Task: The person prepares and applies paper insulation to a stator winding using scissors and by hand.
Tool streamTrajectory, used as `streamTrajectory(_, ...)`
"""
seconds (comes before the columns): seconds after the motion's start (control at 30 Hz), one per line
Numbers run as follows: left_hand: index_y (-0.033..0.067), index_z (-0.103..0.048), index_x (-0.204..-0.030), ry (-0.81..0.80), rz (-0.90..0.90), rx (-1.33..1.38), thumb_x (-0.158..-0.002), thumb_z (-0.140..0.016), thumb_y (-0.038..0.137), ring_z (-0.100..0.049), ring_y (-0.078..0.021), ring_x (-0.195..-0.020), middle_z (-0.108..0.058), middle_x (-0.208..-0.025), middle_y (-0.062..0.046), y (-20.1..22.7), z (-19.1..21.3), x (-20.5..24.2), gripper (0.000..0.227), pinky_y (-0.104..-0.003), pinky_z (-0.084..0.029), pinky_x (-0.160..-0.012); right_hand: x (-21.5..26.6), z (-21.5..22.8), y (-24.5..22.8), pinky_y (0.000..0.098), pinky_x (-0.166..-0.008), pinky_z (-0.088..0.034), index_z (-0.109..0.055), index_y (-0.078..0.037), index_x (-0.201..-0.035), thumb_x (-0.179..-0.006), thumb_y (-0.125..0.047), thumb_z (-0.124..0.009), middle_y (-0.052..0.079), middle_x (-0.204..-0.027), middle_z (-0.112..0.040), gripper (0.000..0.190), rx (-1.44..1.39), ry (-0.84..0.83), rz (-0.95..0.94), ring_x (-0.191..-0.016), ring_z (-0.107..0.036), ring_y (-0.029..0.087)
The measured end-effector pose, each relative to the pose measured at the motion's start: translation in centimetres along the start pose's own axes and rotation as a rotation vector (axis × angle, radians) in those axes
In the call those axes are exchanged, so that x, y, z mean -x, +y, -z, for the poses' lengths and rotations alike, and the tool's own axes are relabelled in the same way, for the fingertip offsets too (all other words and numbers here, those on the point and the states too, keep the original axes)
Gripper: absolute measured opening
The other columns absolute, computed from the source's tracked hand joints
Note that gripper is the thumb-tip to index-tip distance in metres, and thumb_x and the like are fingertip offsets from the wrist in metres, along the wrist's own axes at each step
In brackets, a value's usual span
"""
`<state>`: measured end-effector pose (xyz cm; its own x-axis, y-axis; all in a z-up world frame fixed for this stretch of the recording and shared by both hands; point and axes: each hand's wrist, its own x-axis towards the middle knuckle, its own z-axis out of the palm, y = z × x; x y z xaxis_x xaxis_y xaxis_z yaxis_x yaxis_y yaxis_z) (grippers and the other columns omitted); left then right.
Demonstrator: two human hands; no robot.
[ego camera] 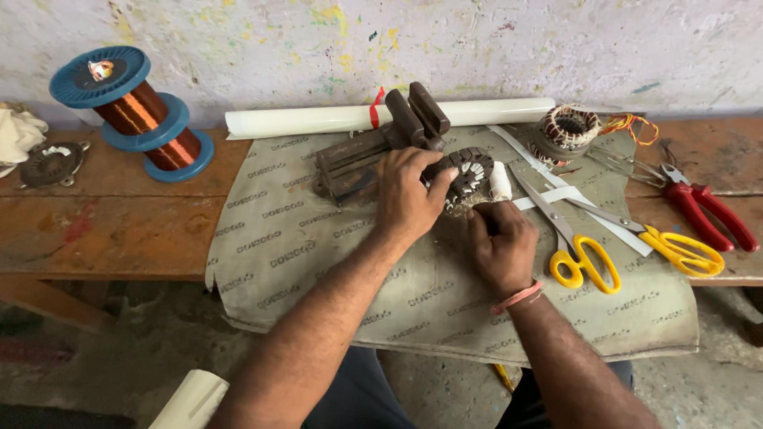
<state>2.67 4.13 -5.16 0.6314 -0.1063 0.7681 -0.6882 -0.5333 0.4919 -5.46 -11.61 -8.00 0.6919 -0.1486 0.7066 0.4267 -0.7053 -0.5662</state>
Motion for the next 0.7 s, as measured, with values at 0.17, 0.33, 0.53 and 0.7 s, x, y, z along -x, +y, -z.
streamTrajectory(0.17, 0.0067, -0.073, -0.105, -0.012, -0.005, -0.032, -0.088, -0.078, 0.027, -0.06, -0.0305, -0.108, -0.07, -0.105, -0.009, 0.1, 0.0, -0.3, 0.026, -0.049, -0.037, -0.107, -0.3, 0.2, -0.2, 0.0409, -0.067, -0.053, -0.071, -0.003, -0.094, -0.091, -0.011, -0.074, 0.014, -0.085, -0.07, 0.008, -0.019, -0.033, -0.005, -0.073, -0.069, 0.032)
streamTrajectory(0.33, 0.0029, -0.069, -0.119, -0.025, -0.011, 0.057, -0.084, -0.081, 0.033, -0.059, -0.0305, -0.109, -0.069, -0.113, -0.011, 0.7, 1.2, 0.2, 0.048, -0.049, -0.036, -0.103, -0.4, 0.4, -0.3, 0.0413, -0.068, -0.054, -0.071, -0.003, -0.094, -0.091, -0.009, -0.074, 0.015, -0.086, -0.07, 0.007, -0.032, -0.031, -0.013, -0.075, -0.069, 0.033)
streamTrajectory(0.53, 0.0086, -0.071, -0.11, 0.005, -0.015, -0.036, -0.088, -0.08, 0.025, -0.06, -0.0295, -0.114, -0.07, -0.111, -0.007, -0.1, 0.7, 0.4, 0.029, -0.049, -0.036, -0.109, -0.4, 0.3, -0.2, 0.0414, -0.069, -0.054, -0.071, -0.003, -0.094, -0.091, -0.009, -0.073, 0.016, -0.086, -0.07, 0.007, -0.035, -0.035, -0.007, -0.075, -0.07, 0.034)
streamTrajectory(0.7, 0.0078, -0.071, -0.105, 0.013, -0.005, 0.008, -0.086, -0.078, 0.021, -0.06, -0.0287, -0.111, -0.071, -0.108, -0.007, -0.3, 0.5, 0.4, 0.024, -0.046, -0.039, -0.105, -0.4, 0.3, -0.2, 0.041, -0.069, -0.054, -0.071, -0.002, -0.094, -0.091, -0.009, -0.072, 0.016, -0.088, -0.07, 0.008, -0.051, -0.025, 0.008, -0.076, -0.07, 0.034)
